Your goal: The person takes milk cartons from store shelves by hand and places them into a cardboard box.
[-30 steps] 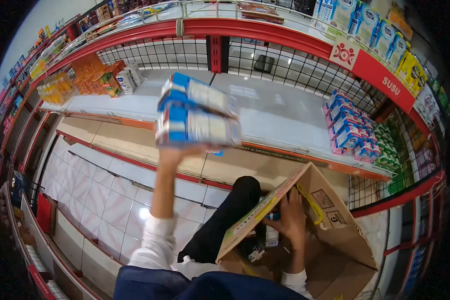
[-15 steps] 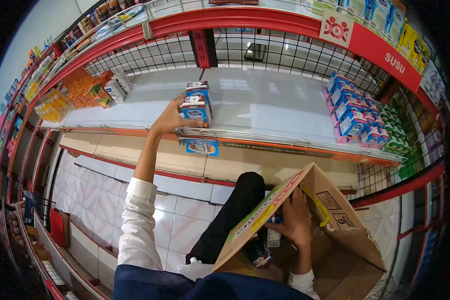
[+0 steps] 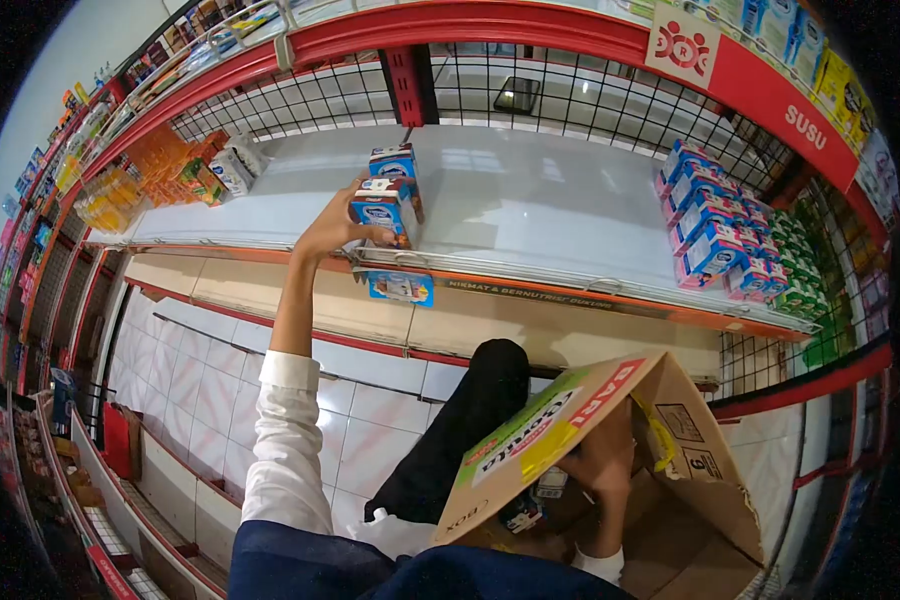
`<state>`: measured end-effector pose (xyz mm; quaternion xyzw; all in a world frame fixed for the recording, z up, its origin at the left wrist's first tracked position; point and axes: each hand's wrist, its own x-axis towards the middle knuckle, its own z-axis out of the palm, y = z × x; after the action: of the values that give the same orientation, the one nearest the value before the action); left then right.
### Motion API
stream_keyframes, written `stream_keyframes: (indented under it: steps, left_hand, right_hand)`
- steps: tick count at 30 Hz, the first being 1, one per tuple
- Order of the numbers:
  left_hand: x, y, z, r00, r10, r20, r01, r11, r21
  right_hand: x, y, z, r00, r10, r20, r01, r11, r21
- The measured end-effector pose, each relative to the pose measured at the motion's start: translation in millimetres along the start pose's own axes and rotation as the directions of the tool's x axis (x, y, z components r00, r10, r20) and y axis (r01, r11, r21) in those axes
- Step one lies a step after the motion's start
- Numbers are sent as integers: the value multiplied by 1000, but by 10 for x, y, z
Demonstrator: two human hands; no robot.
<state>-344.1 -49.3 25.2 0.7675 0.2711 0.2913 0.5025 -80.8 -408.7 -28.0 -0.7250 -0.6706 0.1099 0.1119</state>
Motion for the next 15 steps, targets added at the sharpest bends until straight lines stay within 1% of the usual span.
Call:
stream_keyframes:
  steps: [2,4,6,7,8,9,10,11,12,13,14,15]
  left_hand:
    - [22,-3,-37,1000,3,25,-3,1000,0]
    - [26,-112,-93,1000,-13,12,13,999,35]
    - [35,-208,-136,998,14,-61,-5,989,146]
    - [45,-243,-146,998,47,-49,-39,987,153]
    - [24,-73,-55,992,120,-25,-117,988,105]
    - [13,6,-33,995,98,2,-98,990,104]
    - [26,-18,-37,988,150,-21,-146,980,132]
    - [62,-91,-72,983,183,-20,-176,965,196]
    - [73,-155,-97,980,193,-42,-178,953,245]
    - [80,-225,-109,974,206,-93,-179,955,238]
    - [65,-181,-91,977,199,-77,-172,948,267]
    - [88,-201,-98,980,192,-50,-180,967,178]
  right_hand:
    - [-46,19,3,1000,26,-9,-26,999,37]
    - [-106,70,53,999,46,-11,-45,996,77]
    - [-152,162,138,999,9,-44,-8,1000,19]
    - [-160,270,175,995,-47,-84,61,985,162]
    - [-155,253,182,999,4,-53,7,981,194]
    - [-154,240,200,999,47,-19,-42,975,220]
    - [-268,397,433,964,-5,-268,90,947,307]
    - [-337,416,386,971,-72,-230,101,988,114]
    - [-358,420,387,967,-139,-214,169,978,127]
    - [-356,428,399,967,-139,-215,182,964,193]
    - [-331,439,418,969,-136,-208,189,946,262]
    - [-285,452,443,971,-127,-201,190,924,332]
